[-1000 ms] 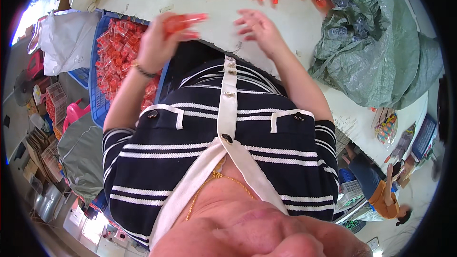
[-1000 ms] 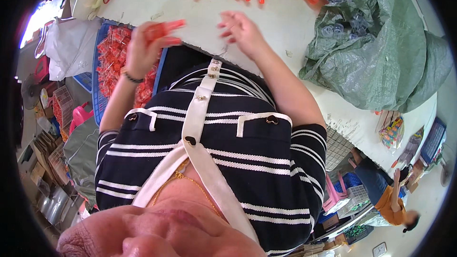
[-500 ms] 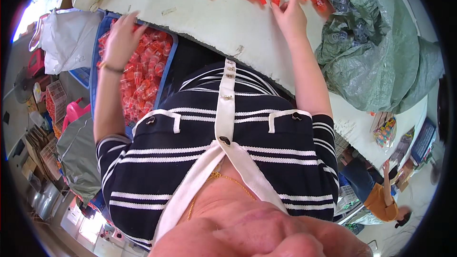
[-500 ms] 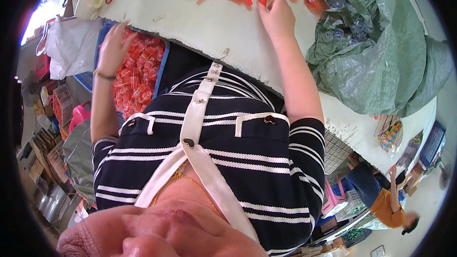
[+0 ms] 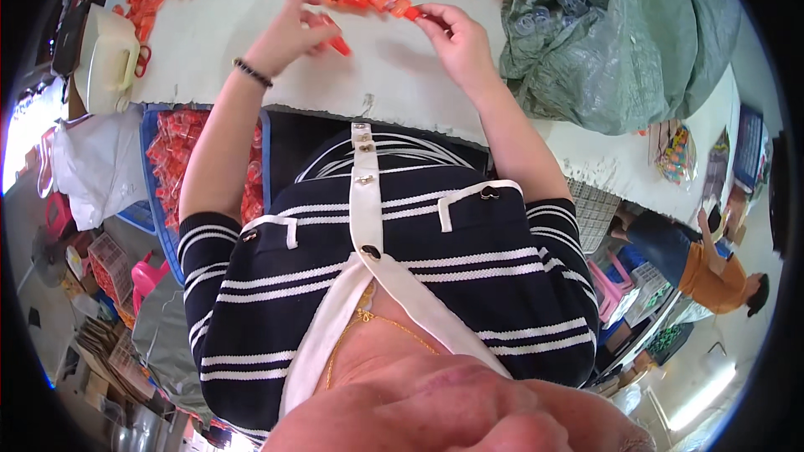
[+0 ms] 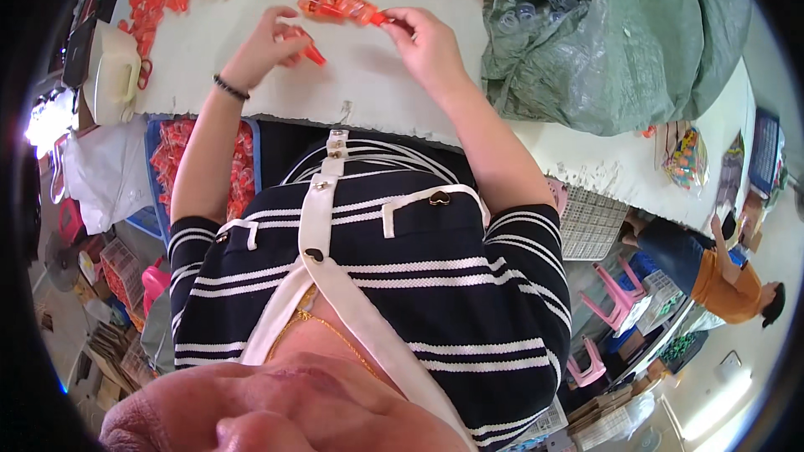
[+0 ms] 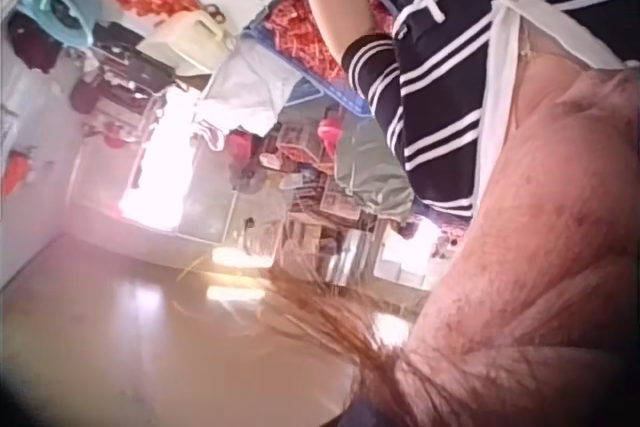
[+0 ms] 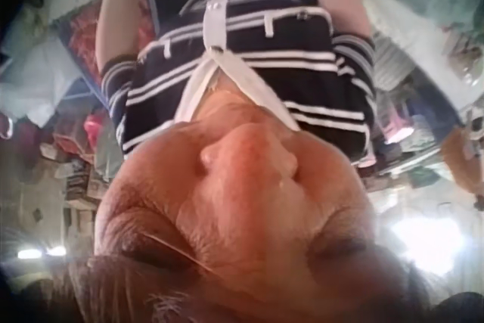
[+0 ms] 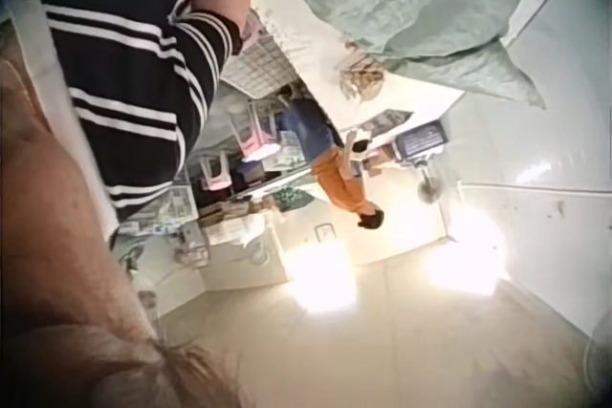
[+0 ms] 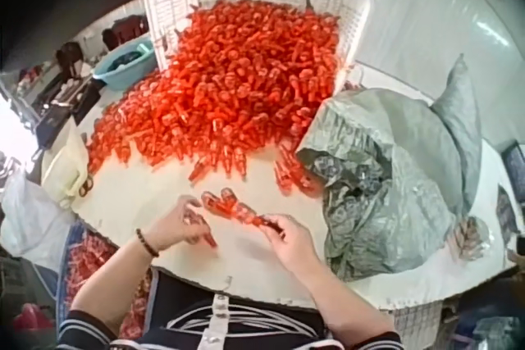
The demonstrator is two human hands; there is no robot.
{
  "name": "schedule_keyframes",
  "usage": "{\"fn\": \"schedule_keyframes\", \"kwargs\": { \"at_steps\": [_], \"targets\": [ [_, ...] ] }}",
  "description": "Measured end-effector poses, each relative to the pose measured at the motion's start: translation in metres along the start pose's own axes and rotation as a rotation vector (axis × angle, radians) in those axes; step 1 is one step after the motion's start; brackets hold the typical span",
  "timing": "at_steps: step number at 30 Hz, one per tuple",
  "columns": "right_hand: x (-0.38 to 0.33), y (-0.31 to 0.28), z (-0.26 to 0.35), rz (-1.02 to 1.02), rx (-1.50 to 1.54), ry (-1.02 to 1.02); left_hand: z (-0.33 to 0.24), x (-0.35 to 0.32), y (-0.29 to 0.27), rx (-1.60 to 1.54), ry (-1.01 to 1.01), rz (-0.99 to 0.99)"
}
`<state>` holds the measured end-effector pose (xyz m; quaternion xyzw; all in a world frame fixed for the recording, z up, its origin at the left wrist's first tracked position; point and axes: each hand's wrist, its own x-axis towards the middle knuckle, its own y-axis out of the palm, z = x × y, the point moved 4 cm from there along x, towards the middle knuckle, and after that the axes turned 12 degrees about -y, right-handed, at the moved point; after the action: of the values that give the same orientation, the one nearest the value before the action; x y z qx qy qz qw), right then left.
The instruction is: Sorting and inspecting small red plastic components into various containers on a workbench.
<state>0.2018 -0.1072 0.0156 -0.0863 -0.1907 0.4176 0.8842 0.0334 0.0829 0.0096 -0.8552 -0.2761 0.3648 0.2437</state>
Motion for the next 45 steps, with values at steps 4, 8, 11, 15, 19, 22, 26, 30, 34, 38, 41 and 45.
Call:
{"fn": "schedule_keyframes", "kwargs": {
  "at_steps": [4,8,11,15,19,22,26,30,34,38,41,45],
  "targets": [
    [-0.008,0.003,0.033,0.324,-0.237,-0.185,-0.027,-0.055,0.037,-0.625,-0.037,0.594],
    [-0.010,-0.011,0.034,0.394,-0.196,-0.201,-0.015,-0.046,0.060,-0.907,-0.113,0.655],
    [0.004,-0.067,0.006,0.135,-0.651,-0.141,-0.009,-0.047,0.066,-1.041,-0.179,0.637],
    [0.009,-0.114,-0.026,0.146,-1.112,-0.045,-0.012,-0.050,0.067,-1.146,-0.208,0.587],
    [0.010,-0.107,-0.034,0.255,-1.166,-0.002,-0.009,-0.046,0.068,-1.189,-0.198,0.592],
    [0.010,-0.073,-0.001,0.012,-0.307,0.027,-0.006,-0.048,0.068,-1.178,-0.218,0.570],
    [0.001,-0.022,0.017,0.171,0.082,-0.069,-0.011,-0.052,0.063,-1.112,-0.249,0.560],
    [0.001,-0.003,0.036,0.337,0.152,-0.156,-0.010,-0.054,0.061,-1.113,-0.229,0.607],
    [0.001,0.001,0.041,0.412,0.187,-0.196,-0.009,-0.054,0.058,-1.078,-0.208,0.727],
    [-0.002,0.008,0.031,0.441,0.350,-0.073,-0.014,-0.058,0.057,-0.983,-0.176,0.749],
    [-0.005,0.009,0.026,0.400,0.277,-0.067,-0.019,-0.064,0.061,-0.840,-0.106,0.569],
    [-0.011,0.015,0.015,0.343,0.335,0.123,-0.033,-0.073,0.050,-0.326,0.352,-0.025]
  ]
}}
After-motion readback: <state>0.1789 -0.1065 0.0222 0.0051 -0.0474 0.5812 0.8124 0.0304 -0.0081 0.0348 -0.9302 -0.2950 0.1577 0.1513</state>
